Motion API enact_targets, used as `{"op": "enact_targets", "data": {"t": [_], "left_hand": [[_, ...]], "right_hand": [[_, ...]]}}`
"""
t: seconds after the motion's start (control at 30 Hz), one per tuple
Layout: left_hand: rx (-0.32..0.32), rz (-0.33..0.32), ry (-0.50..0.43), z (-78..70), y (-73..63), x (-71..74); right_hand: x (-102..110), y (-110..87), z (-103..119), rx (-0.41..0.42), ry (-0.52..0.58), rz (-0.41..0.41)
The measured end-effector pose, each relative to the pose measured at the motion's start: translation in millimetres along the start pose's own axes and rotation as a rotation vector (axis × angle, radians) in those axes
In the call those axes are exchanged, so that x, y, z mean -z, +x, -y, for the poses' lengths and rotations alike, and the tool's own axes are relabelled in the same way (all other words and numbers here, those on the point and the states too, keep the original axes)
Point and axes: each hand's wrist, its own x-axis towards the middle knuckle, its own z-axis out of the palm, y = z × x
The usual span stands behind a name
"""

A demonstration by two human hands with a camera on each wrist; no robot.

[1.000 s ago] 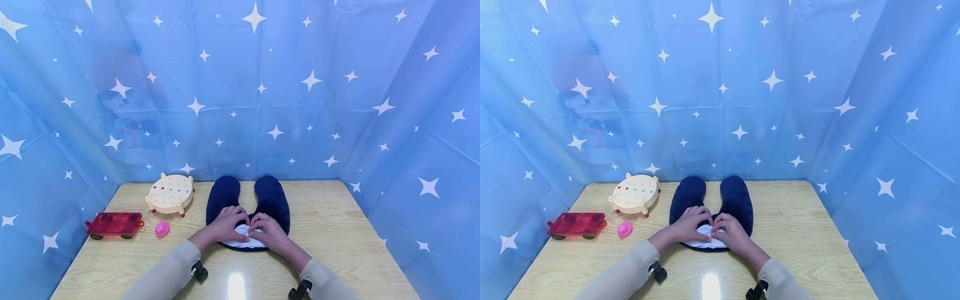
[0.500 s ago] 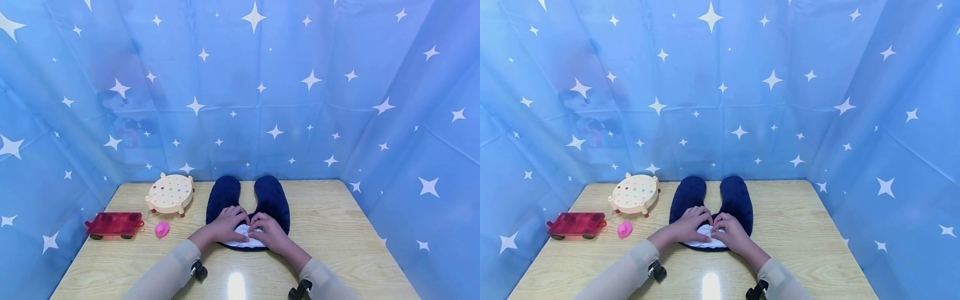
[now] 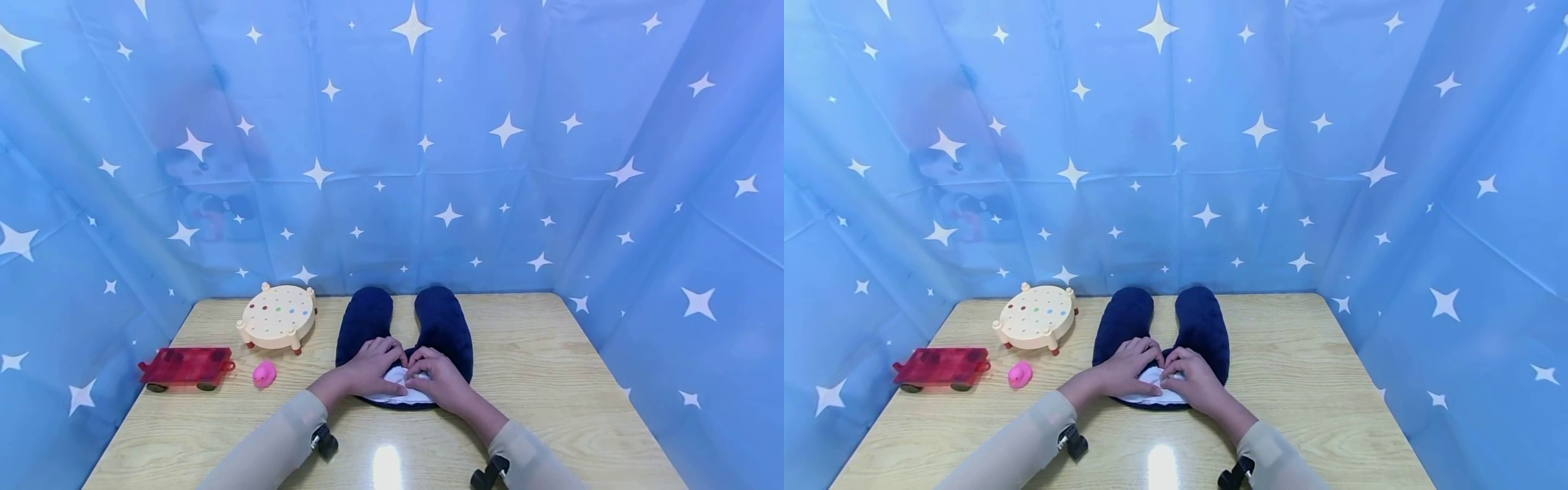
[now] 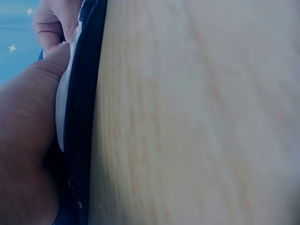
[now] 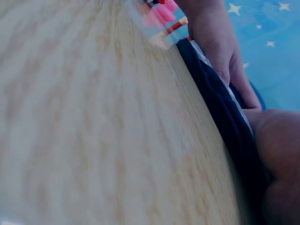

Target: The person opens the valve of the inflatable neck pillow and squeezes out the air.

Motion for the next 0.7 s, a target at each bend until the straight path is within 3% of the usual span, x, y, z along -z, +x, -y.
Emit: {"op": "enact_targets", "data": {"t": [0.7], "left_hand": [[-0.010, -0.001, -0.008, 1.7, 0.1, -0.7]], "right_hand": [[1.4, 0.4, 1.0, 0.005, -0.015, 0.006]]}}
